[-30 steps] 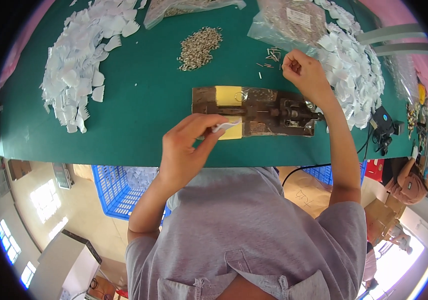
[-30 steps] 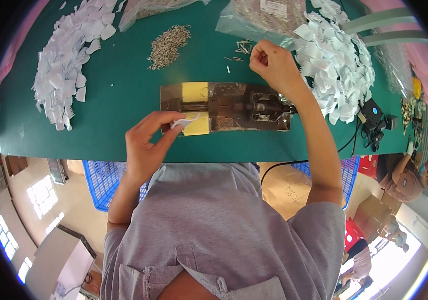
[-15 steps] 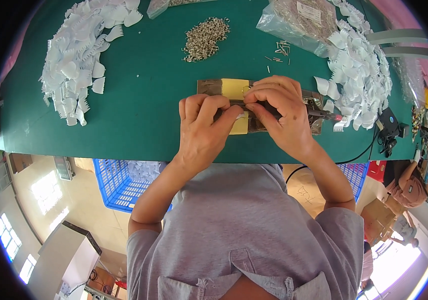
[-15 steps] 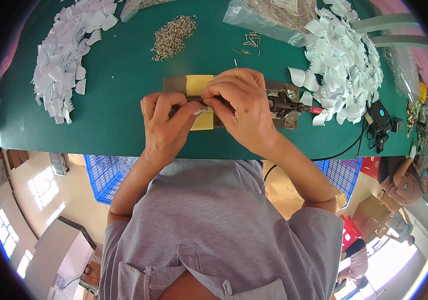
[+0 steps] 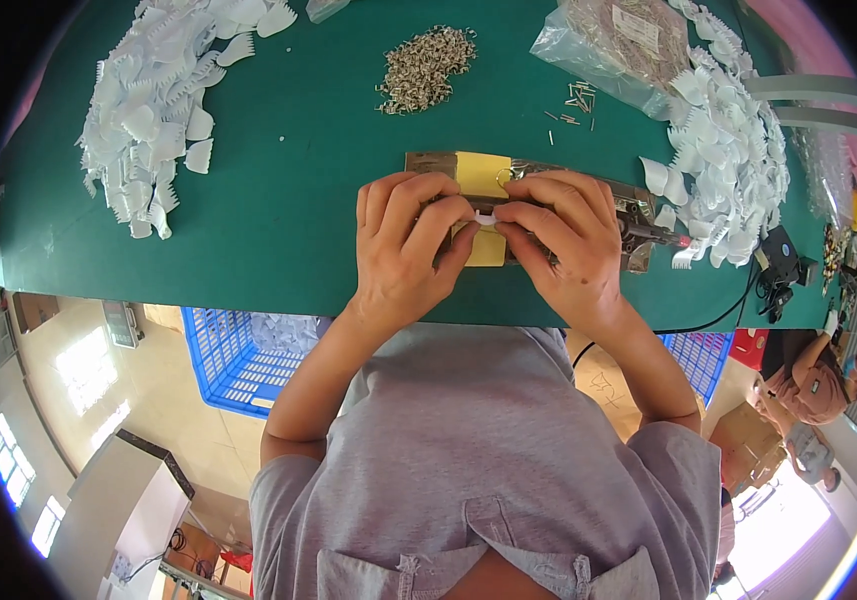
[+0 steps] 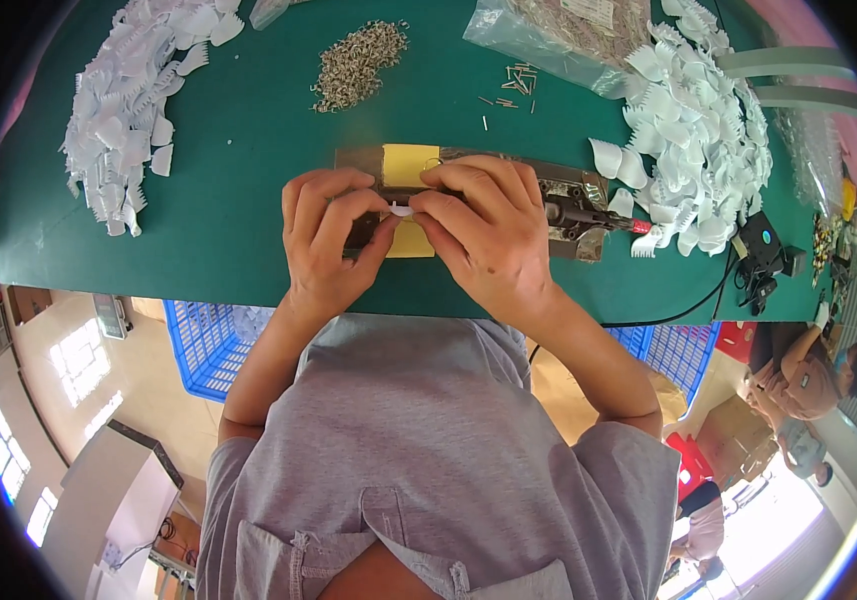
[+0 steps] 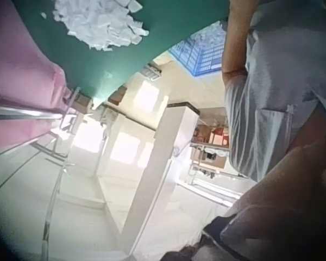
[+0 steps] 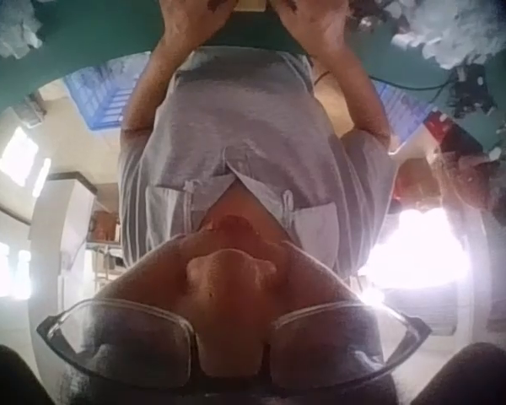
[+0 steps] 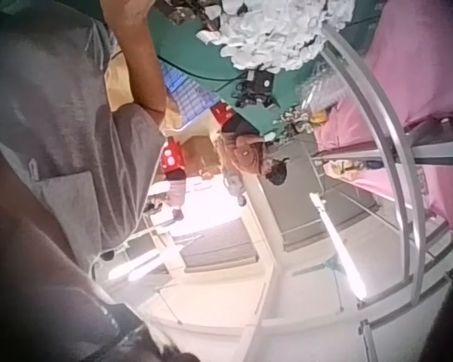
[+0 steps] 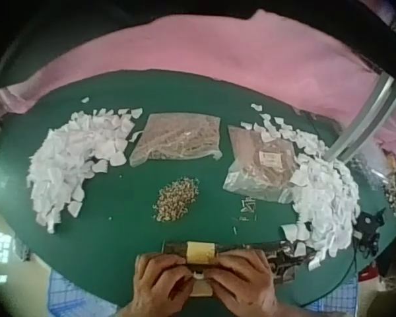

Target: Assembling small plastic toy components by inserting metal pins and using a manual press.

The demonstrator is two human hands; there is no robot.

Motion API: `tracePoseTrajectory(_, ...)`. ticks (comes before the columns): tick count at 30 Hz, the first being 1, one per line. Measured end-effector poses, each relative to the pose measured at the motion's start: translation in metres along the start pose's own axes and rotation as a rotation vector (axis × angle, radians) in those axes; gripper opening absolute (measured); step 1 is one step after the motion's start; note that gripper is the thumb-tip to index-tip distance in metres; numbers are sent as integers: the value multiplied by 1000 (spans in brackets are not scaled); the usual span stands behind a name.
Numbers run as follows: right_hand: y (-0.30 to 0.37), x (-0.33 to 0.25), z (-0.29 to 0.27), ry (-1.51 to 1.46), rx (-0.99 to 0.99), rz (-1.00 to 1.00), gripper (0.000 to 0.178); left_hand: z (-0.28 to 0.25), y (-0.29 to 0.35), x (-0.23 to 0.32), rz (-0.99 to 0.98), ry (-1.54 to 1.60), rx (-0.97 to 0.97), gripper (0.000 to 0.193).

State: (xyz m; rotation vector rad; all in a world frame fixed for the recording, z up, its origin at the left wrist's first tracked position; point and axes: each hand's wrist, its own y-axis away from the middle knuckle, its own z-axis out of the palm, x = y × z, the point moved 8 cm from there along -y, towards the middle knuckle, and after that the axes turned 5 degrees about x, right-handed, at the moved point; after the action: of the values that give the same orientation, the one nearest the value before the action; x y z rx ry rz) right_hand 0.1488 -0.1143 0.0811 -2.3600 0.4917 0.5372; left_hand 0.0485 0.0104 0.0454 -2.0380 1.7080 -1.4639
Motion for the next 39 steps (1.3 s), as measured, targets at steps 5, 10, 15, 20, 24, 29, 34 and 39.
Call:
tracePoseTrajectory(5,5,-10,4,51,24,-159,30,6,0,-5,-51,80,-26,38)
tracePoseTrajectory(10,6,-17,3,101,54,-225,22,10,-5,-2,30,114,-49,31)
tracePoseTrajectory(15,13,-9,-1,78,157,-188,24,3,-18,7,111,85,-69,27)
tracePoseTrajectory(20,1,52,-65,123,16,186,25,6,-21,6,122,70,-113,23)
tracePoseTrajectory(24,14,128,-111,361,-230,195,40,9,-21,4,81,114,-114,22)
tracePoseTrajectory(29,18,142,-101,291,-397,58,33,8,-20,3,61,120,-103,22)
tracePoseTrajectory(34,-22,106,-90,139,-71,105,24,8,-12,-4,-14,159,-76,24)
tracePoseTrajectory(39,-33,37,-10,-180,-115,138,16,9,-6,1,50,96,-36,25)
